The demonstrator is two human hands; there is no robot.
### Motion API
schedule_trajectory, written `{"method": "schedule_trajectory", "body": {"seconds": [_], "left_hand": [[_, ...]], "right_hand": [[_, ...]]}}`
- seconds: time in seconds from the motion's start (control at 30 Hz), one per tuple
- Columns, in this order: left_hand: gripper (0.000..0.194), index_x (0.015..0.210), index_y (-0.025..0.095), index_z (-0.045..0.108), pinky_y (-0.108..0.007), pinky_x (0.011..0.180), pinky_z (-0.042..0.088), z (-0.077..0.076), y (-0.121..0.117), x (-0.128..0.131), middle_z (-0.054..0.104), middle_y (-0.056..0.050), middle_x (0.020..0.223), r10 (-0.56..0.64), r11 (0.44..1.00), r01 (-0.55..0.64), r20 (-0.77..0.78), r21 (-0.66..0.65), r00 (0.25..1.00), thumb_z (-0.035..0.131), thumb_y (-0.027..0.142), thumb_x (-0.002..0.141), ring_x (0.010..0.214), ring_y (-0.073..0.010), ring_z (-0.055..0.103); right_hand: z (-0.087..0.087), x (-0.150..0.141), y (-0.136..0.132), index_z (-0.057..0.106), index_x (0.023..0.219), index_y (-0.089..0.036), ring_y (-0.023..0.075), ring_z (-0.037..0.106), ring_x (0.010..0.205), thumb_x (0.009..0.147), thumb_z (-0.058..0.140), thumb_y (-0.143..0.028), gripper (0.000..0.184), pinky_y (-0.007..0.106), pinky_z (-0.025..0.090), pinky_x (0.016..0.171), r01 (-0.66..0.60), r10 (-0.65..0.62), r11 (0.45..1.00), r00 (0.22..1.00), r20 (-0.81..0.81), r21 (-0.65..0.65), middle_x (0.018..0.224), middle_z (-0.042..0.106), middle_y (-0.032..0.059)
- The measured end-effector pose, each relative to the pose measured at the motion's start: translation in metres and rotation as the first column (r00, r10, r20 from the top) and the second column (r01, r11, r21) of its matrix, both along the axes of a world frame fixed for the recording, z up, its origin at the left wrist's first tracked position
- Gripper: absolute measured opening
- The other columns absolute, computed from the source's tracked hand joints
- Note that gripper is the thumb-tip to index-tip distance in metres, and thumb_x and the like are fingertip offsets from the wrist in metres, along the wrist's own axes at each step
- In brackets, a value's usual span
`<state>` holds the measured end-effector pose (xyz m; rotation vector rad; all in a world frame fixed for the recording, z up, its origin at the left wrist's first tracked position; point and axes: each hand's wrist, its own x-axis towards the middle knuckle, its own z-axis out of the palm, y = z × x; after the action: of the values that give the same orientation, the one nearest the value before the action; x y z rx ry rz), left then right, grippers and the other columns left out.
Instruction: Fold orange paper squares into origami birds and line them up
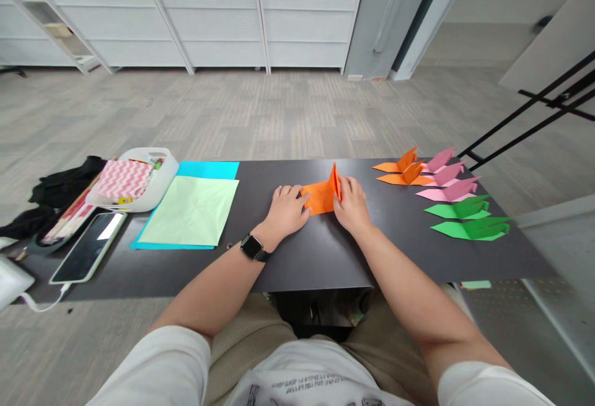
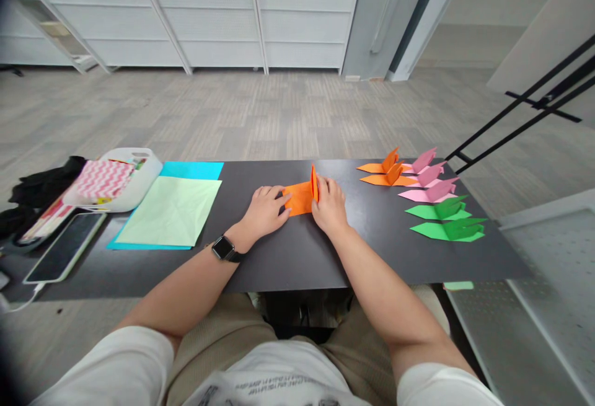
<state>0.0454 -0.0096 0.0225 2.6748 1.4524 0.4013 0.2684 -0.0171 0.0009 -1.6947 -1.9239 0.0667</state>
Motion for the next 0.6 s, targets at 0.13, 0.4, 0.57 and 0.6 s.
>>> {"method": "schedule_trajectory", "body": {"seconds": [0.13, 0.4, 0.57, 0.6], "left_hand": [[0.04, 0.138, 0.027, 0.069, -0.06, 0.122, 0.033, -0.004, 0.004, -0.004, 0.06, -0.009, 0.151, -0.025, 0.999, 0.025, -0.006, -0.021, 1.0, 0.053, 0.033, 0.103, 0.132, -0.0332, 0.053], [0.036, 0.135, 0.025, 0.067, -0.064, 0.128, 0.027, -0.001, 0.008, -0.01, 0.068, -0.009, 0.143, -0.035, 0.995, 0.042, 0.079, -0.092, 0.996, 0.06, 0.032, 0.1, 0.133, -0.031, 0.055], [0.028, 0.12, 0.027, 0.077, -0.054, 0.119, 0.039, -0.001, 0.009, -0.012, 0.065, -0.008, 0.144, -0.021, 0.998, 0.024, 0.063, -0.055, 0.998, 0.065, 0.039, 0.099, 0.128, -0.0308, 0.056], [0.027, 0.118, 0.027, 0.079, -0.053, 0.117, 0.04, -0.001, 0.009, -0.012, 0.067, -0.007, 0.141, -0.021, 0.998, 0.024, 0.058, -0.054, 0.998, 0.065, 0.04, 0.099, 0.125, -0.0305, 0.057]], "right_hand": [[0.005, -0.002, -0.004, 0.034, 0.167, -0.017, 0.0383, 0.045, 0.146, 0.089, 0.055, -0.023, 0.08, 0.057, 0.039, 0.12, -0.155, 0.154, 0.988, 0.984, 0.085, 0.003, 0.16, 0.046, 0.0207], [0.009, 0.003, -0.005, 0.022, 0.173, -0.022, 0.035, 0.037, 0.156, 0.092, 0.055, -0.027, 0.087, 0.058, 0.028, 0.127, -0.373, 0.382, 0.924, 0.908, 0.174, -0.083, 0.171, 0.039, 0.0153], [0.006, 0.003, -0.005, 0.04, 0.166, -0.023, 0.033, 0.034, 0.158, 0.096, 0.052, -0.024, 0.071, 0.059, 0.023, 0.13, -0.307, 0.327, 0.945, 0.912, 0.248, -0.118, 0.173, 0.038, 0.0127], [0.005, 0.003, -0.005, 0.043, 0.165, -0.022, 0.0332, 0.033, 0.158, 0.096, 0.051, -0.023, 0.07, 0.059, 0.023, 0.13, -0.297, 0.32, 0.947, 0.911, 0.26, -0.126, 0.172, 0.039, 0.0125]]}}
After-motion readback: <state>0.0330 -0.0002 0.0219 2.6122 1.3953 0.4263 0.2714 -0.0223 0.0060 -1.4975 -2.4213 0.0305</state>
